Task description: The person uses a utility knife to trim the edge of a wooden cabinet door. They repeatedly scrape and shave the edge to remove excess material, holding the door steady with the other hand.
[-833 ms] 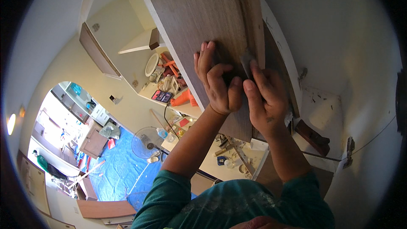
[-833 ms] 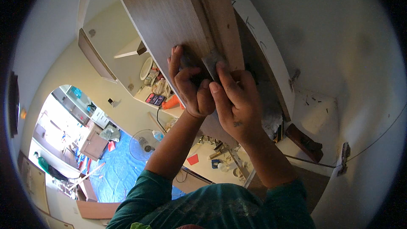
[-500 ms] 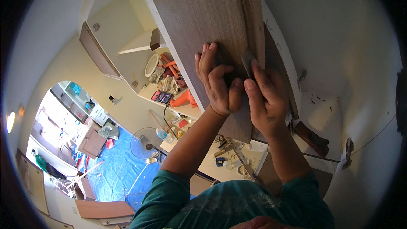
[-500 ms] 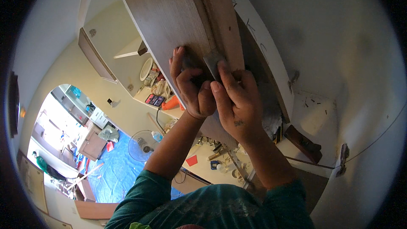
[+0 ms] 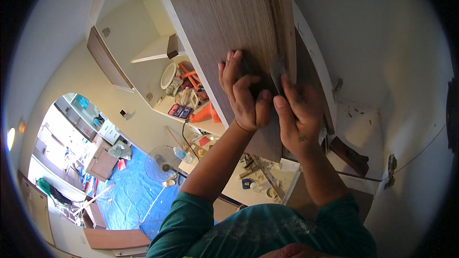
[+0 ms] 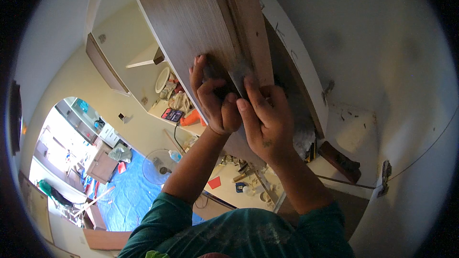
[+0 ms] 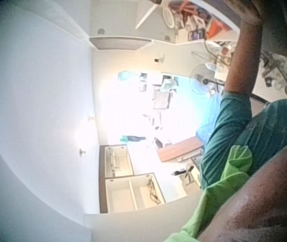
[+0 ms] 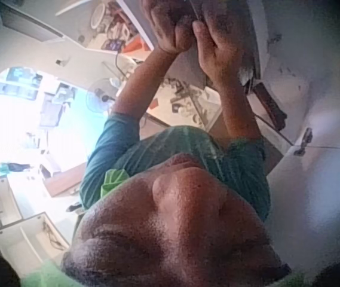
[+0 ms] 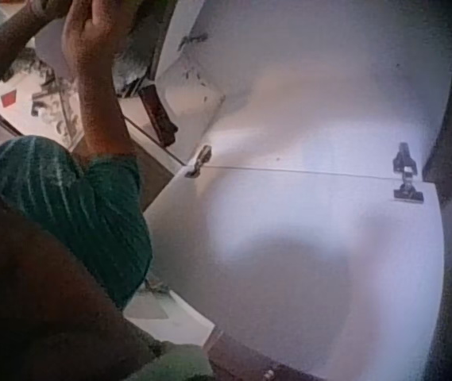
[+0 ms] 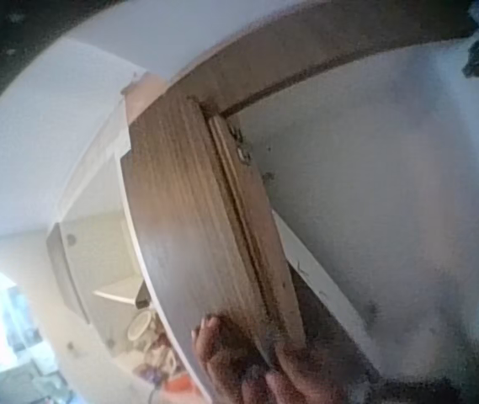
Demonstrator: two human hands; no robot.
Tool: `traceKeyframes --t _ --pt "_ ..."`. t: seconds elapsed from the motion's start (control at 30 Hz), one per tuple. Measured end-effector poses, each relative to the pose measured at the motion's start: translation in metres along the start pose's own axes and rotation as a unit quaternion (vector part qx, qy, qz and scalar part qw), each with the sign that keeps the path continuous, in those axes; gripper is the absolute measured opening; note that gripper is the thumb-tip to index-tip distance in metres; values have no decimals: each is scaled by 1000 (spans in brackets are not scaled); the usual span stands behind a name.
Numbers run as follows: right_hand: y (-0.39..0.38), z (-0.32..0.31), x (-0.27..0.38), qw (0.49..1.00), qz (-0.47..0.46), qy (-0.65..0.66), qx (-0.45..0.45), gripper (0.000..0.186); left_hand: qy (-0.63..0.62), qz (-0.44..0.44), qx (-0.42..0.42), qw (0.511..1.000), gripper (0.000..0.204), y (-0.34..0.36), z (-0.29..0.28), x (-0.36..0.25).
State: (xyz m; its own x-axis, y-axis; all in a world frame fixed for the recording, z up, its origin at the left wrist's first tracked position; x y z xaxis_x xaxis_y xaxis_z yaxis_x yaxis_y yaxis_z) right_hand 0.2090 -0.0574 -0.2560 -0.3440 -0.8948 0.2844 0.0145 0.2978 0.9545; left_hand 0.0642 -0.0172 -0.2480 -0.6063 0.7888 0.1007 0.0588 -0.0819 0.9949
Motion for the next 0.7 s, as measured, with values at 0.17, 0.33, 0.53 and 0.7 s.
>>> traceKeyframes --t 0.17,0.33,0.53,0.7 --pt "10 2 3 999 -6 -6 -38 36 -3 -2 -5 1000 28 -2 2 1" --pt "-1 2 3 1000 4 5 -28 36 -2 -2 -6 1000 28 -2 1 1" --pt "15 3 6 999 -6 -2 -46 35 -8 -2 -14 1000 29 -3 2 1" --pt "9 2 9 1000 9 -12 -20 36 -17 1 -13 1000 28 -3 -1 2"
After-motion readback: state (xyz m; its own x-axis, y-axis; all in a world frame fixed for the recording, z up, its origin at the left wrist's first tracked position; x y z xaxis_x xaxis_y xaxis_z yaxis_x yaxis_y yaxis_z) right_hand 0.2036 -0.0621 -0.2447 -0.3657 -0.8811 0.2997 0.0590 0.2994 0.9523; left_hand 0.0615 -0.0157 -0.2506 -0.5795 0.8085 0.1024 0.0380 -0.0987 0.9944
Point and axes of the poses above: each hand's wrist, its own y-axis towards the middle knuckle, its own z-axis out of the palm, x = y × z, the point moved 4 cm from there along y, towards the middle knuckle, and after that the axes turned 2 degrees about x, right-handed, at the moved point
